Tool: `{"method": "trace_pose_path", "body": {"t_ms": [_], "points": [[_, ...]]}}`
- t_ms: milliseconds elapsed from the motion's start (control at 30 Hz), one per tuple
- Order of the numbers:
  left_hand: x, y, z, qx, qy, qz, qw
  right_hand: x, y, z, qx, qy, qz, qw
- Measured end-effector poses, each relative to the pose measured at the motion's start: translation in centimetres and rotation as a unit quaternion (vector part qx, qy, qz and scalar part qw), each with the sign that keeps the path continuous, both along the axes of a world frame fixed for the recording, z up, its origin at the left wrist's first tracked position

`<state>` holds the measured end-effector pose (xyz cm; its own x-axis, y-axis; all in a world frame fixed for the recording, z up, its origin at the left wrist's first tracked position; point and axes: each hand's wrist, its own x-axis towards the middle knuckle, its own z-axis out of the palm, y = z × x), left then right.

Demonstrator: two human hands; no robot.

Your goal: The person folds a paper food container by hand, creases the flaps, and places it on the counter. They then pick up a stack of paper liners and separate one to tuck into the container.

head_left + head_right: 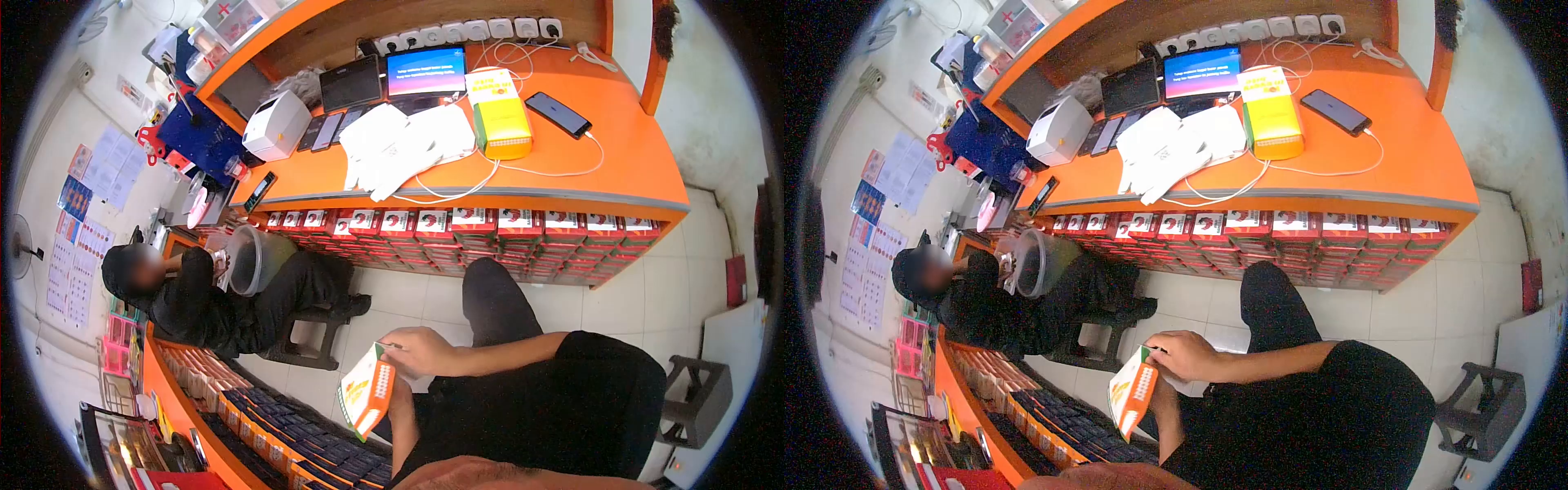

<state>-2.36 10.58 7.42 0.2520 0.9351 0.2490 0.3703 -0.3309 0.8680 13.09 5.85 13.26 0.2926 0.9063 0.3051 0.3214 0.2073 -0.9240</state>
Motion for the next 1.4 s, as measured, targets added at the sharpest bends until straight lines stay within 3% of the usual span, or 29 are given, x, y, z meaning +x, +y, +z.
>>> {"method": "trace_pose_path", "body": {"t_ms": [33,100,167,200,300,433,500,700,900,1067,1167,1333,1400], "points": [[-0.3,0.0,-0.2,0.058,0.106,0.006,0.993,0.0,0.1,0.0,0.017,-0.016,-0.002,1.000],[-0.2,-0.1,-0.9,0.047,0.150,0.030,0.987,0.0,0.1,0.2,0.050,-0.048,-0.006,0.998],[0.2,-0.4,-0.3,0.030,0.026,0.017,0.999,0.0,0.1,-0.3,0.064,-0.064,-0.006,0.996],[0.2,-0.4,1.0,-0.044,0.025,-0.010,0.999,-0.1,0.2,-0.6,0.071,-0.073,-0.005,0.995],[1.9,-1.0,3.3,-0.173,-0.277,-0.041,0.944,-0.4,0.4,-1.2,0.062,-0.029,-0.013,0.998],[1.6,-0.8,3.1,-0.219,-0.346,-0.030,0.912,-0.1,0.5,-1.4,0.008,0.050,0.004,0.999],[1.2,-0.6,2.2,-0.209,-0.320,-0.037,0.923,0.1,0.6,-1.4,0.000,0.077,0.010,0.997],[1.0,-0.4,1.5,-0.215,-0.275,-0.079,0.934,0.3,1.3,-2.2,0.088,0.015,-0.004,0.996],[0.7,-0.2,1.5,-0.229,-0.296,-0.077,0.924,0.9,1.5,-1.9,0.046,0.084,0.060,0.994],[-0.3,0.7,0.1,-0.244,-0.360,-0.075,0.897,1.9,1.5,-1.1,0.093,-0.031,0.070,0.993],[1.1,-0.7,3.0,-0.212,-0.406,-0.063,0.887,1.8,1.7,-1.5,0.089,-0.034,0.098,0.991],[0.5,0.1,2.1,-0.224,-0.351,-0.045,0.908,1.9,1.2,-1.2,0.107,-0.098,0.072,0.987],[-0.1,0.4,0.9,-0.234,-0.391,-0.053,0.889,2.1,1.3,-2.0,0.120,-0.153,0.059,0.979]]}}
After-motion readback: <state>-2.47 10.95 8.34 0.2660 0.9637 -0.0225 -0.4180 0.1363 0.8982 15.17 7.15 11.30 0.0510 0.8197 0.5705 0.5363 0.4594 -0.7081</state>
